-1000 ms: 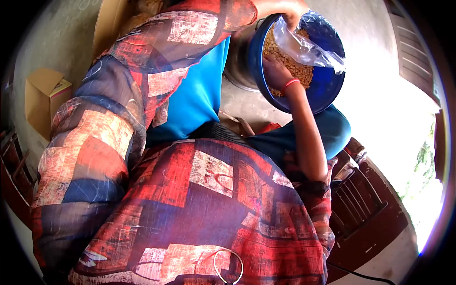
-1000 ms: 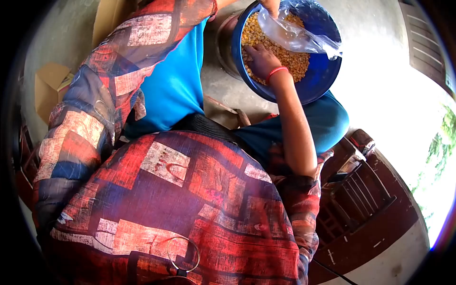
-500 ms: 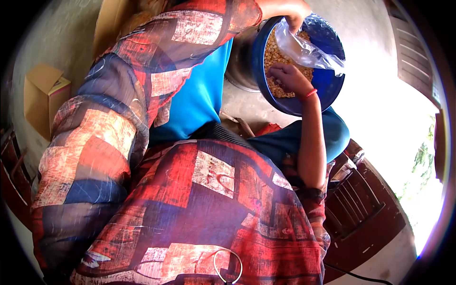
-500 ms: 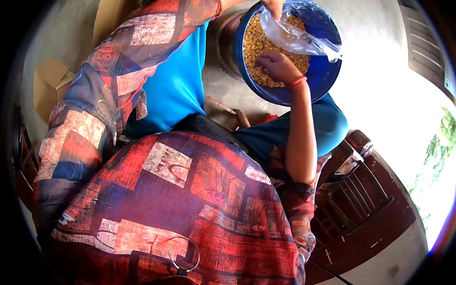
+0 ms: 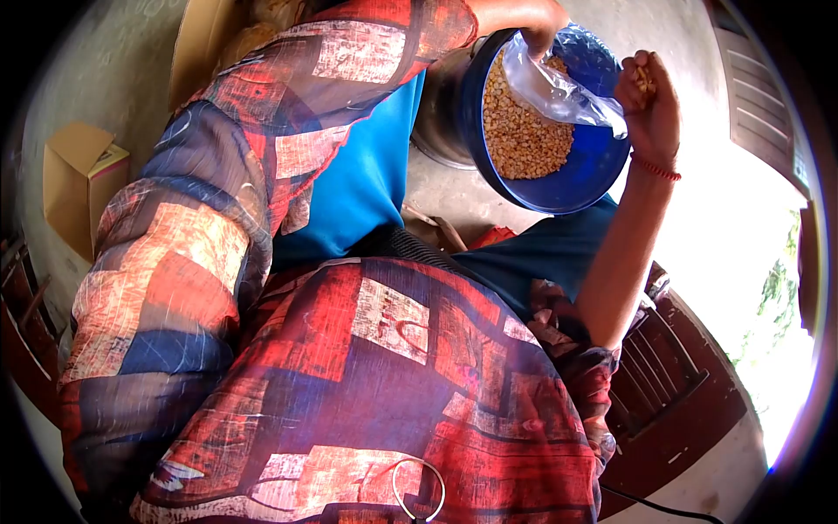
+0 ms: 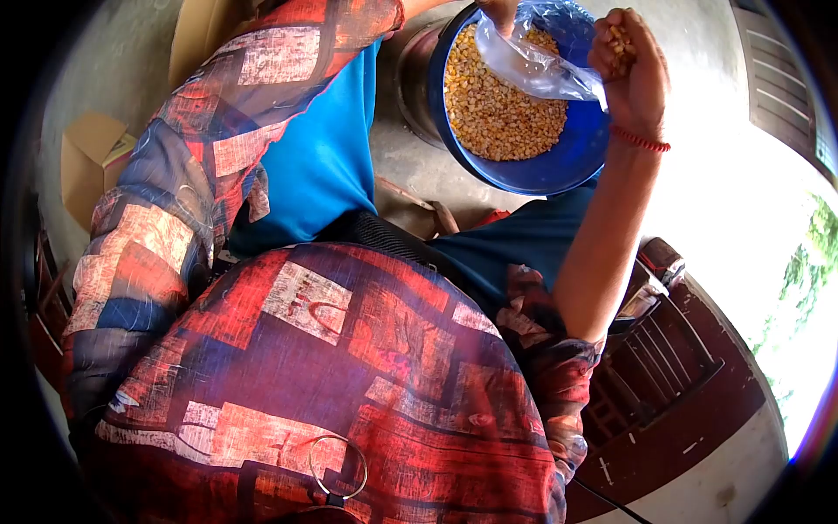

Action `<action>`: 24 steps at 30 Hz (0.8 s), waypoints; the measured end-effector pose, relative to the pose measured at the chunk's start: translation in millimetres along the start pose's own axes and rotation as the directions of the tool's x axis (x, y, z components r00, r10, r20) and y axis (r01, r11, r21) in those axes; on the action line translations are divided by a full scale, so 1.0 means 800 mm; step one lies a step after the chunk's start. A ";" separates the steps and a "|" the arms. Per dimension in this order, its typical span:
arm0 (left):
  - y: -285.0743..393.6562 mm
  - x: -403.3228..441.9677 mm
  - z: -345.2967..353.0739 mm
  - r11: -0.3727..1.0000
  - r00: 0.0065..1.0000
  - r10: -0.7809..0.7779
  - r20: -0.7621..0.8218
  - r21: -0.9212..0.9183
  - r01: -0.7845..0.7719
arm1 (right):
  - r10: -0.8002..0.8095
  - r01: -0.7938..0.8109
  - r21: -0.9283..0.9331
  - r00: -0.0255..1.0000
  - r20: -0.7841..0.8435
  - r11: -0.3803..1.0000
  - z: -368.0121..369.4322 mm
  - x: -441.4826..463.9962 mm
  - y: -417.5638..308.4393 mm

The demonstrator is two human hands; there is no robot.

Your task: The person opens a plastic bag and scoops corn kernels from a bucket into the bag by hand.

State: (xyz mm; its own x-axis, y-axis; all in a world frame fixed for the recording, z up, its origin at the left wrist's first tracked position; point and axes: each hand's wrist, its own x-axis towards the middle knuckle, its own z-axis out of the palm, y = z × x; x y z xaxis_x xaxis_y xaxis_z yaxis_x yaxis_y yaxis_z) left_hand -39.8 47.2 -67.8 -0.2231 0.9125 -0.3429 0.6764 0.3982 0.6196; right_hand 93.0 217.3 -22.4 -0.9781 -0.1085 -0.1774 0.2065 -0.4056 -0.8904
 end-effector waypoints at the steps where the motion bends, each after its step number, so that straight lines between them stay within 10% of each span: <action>1: 0.001 0.000 -0.001 1.000 1.000 0.001 -0.002 -0.004 -0.001 | 0.011 -0.011 0.005 1.000 0.021 1.000 -0.001 0.004 -0.005; 5: 0.003 -0.003 -0.004 1.000 1.000 -0.009 -0.010 -0.020 0.009 | -0.119 0.027 -0.356 0.963 -0.240 0.934 0.007 0.010 0.009; 7: 0.004 -0.005 -0.006 0.999 1.000 -0.014 -0.012 -0.030 0.014 | -0.422 0.102 -0.773 0.878 -0.226 0.626 0.012 0.003 0.019; 9: 0.005 -0.008 -0.008 0.999 1.000 -0.022 -0.012 -0.042 0.022 | -0.400 0.050 -0.776 0.876 -0.269 0.629 0.021 -0.009 0.017; 13: 0.011 -0.005 -0.008 0.999 0.999 -0.042 0.010 0.031 0.042 | 0.165 -0.157 -0.636 0.985 -0.047 0.755 0.045 -0.034 0.030; 17: 0.007 -0.005 -0.007 0.999 0.999 -0.042 0.004 -0.002 0.042 | 0.578 -0.398 -0.886 0.791 -0.201 0.237 0.021 -0.033 0.101; 18: 0.006 -0.005 -0.005 0.999 0.999 -0.038 -0.002 -0.002 0.038 | 0.577 -0.396 -0.887 0.792 -0.198 0.239 -0.002 -0.034 0.126; 20: 0.006 -0.006 -0.003 1.000 1.000 -0.030 -0.009 -0.004 0.030 | 0.512 -0.096 -0.978 0.840 -0.178 -0.184 -0.047 -0.037 0.170; 24: 0.005 -0.002 0.002 1.000 1.000 -0.011 -0.025 -0.008 0.011 | 0.525 -0.120 -0.962 0.818 -0.236 -0.246 -0.024 -0.032 0.213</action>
State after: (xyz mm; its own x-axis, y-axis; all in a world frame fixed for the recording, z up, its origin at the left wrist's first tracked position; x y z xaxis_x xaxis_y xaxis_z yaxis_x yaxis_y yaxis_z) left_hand -35.1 47.0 -65.8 -0.2486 0.9100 -0.3319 0.6680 0.4092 0.6216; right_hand 152.7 168.3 -177.4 -0.6974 -0.0871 -0.7114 0.0432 0.9857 -0.1630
